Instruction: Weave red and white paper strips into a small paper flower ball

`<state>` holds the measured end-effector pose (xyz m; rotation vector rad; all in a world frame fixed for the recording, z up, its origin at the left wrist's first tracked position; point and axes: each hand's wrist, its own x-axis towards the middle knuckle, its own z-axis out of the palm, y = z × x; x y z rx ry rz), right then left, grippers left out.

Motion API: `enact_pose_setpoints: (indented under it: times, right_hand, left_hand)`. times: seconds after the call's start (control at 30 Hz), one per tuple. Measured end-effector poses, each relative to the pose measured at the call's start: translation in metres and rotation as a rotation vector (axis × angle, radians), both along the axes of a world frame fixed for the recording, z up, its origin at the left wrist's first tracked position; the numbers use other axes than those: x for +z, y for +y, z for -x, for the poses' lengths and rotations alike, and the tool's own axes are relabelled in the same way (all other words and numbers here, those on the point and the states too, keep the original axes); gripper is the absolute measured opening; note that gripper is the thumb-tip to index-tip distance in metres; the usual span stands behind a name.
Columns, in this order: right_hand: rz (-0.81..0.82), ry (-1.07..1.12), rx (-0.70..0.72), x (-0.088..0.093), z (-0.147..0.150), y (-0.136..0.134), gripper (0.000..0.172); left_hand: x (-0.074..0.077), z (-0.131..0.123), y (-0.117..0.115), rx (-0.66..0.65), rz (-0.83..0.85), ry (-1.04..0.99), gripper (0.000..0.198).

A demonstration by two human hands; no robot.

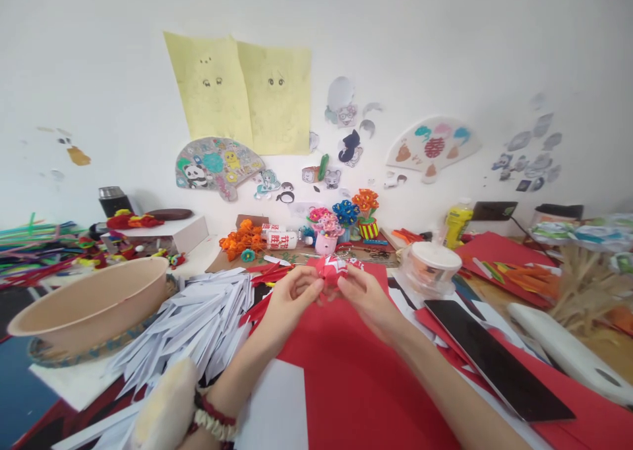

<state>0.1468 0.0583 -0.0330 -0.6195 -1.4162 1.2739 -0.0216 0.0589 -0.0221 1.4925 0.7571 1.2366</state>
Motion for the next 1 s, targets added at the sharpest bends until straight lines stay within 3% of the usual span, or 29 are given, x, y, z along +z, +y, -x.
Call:
enact_pose_setpoints:
  times: [0.17,0.27,0.43,0.53,0.63,0.67,0.77,1.0]
  right_hand:
    - [0.041,0.059,0.004,0.001,-0.002,0.002,0.042]
    - [0.116,0.068,0.035,0.003,-0.007,0.005,0.043]
    - [0.170,0.090,0.108,0.001,-0.012,0.006,0.048]
    - [0.206,0.132,0.147,-0.005,-0.013,0.003,0.041]
    - [0.231,0.097,0.171,-0.009,-0.013,-0.004,0.032]
    - [0.245,0.090,0.185,-0.010,-0.012,-0.005,0.030]
    - [0.256,0.068,0.252,-0.011,-0.011,-0.009,0.025]
    - [0.253,0.014,0.249,-0.010,-0.012,-0.011,0.023]
  left_hand:
    - [0.011,0.007,-0.001,0.013,-0.036,0.066,0.039]
    - [0.018,0.011,-0.003,0.032,-0.081,0.187,0.052]
    - [0.013,0.007,-0.010,0.120,-0.207,0.404,0.046]
    - [0.009,0.008,-0.017,0.266,-0.394,0.476,0.044]
    - [0.012,0.014,-0.024,0.324,-0.692,0.624,0.014]
    - [0.014,0.015,-0.026,0.363,-0.769,0.658,0.012]
    - [0.019,0.019,-0.030,0.342,-0.894,0.724,0.012]
    - [0.023,0.021,-0.031,0.279,-0.863,0.746,0.010]
